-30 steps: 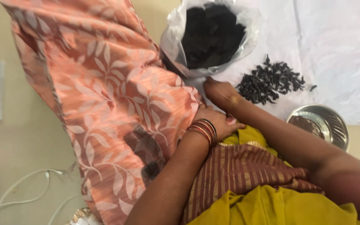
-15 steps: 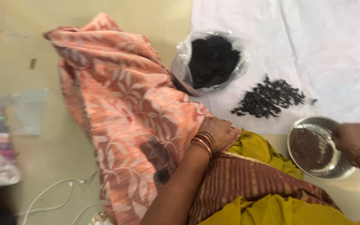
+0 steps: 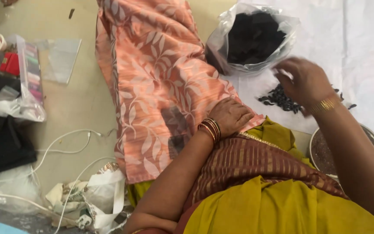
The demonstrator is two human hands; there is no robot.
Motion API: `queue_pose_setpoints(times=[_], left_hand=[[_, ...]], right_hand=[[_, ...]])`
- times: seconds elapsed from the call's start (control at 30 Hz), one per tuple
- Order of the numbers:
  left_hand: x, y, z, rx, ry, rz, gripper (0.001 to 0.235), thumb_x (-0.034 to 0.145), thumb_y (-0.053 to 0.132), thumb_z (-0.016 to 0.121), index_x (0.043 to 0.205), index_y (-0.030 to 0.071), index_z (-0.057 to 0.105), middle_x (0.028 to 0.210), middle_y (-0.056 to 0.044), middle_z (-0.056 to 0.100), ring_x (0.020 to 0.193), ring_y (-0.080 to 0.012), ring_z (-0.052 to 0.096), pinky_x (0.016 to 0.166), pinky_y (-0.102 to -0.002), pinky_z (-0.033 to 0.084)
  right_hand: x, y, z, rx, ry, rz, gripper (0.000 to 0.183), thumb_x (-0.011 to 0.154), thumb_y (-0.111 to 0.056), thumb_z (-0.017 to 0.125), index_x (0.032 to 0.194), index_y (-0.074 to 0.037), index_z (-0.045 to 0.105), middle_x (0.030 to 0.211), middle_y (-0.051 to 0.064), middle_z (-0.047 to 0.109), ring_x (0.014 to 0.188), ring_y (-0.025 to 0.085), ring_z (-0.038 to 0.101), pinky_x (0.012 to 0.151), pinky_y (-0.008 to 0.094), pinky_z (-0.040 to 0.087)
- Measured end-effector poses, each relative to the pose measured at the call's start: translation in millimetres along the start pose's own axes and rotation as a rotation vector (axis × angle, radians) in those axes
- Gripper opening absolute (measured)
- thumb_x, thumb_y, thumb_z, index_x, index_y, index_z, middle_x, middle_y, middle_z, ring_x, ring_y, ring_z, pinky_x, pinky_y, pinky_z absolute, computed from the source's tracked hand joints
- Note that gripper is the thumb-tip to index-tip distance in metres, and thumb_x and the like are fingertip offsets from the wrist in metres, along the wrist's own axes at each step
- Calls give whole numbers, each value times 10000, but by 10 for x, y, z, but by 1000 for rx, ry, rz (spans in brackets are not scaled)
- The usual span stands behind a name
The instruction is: The person sits at a work table with a pile of small black fabric pieces, a bag of black fabric squares, and a metal bowl of brown paste. The person picks up a fabric piece, dips or presses it into the paste, pinches and folds it into a shaped petal, and sets it onto a growing pile of finished pieces on the cloth.
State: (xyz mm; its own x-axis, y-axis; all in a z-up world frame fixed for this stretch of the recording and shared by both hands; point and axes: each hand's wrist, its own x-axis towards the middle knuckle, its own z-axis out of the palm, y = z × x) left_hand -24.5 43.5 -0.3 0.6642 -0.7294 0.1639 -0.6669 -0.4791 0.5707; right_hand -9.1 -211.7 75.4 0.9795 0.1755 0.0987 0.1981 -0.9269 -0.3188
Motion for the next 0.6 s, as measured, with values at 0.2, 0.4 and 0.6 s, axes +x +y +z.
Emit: queue_pose_setpoints(times=[0.2, 0.4, 0.6], left_hand=[[-2, 26, -24, -24, 4, -43, 343, 985, 392, 549, 971, 146, 788, 1015, -39, 781, 1041, -251, 676, 1029, -436, 483], [-9, -141, 93, -119, 109, 31, 300, 978, 362, 590, 998, 130, 779, 1002, -52, 776, 1047, -253, 679, 998, -433, 506], [9, -174, 85, -137, 102, 64, 295, 979, 360, 585, 988, 136, 775, 981, -53, 775, 1042, -256, 679, 989, -437, 507]], right_hand=[[1040, -200, 414, 31, 148, -322, 222, 1045, -29, 608, 1210, -89, 743, 1303, 101, 722, 1093, 347, 689, 919, 446, 566], [1611, 101, 1144, -168, 120, -380, 375, 874, -113, 728, 1246, -61, 734, 1321, 146, 698, 1088, 377, 668, 905, 457, 532], [1661, 317, 1592, -785, -419, -185, 735, 512, -188, 984, 1204, -124, 745, 1256, 118, 709, 1146, 253, 687, 968, 286, 559]])
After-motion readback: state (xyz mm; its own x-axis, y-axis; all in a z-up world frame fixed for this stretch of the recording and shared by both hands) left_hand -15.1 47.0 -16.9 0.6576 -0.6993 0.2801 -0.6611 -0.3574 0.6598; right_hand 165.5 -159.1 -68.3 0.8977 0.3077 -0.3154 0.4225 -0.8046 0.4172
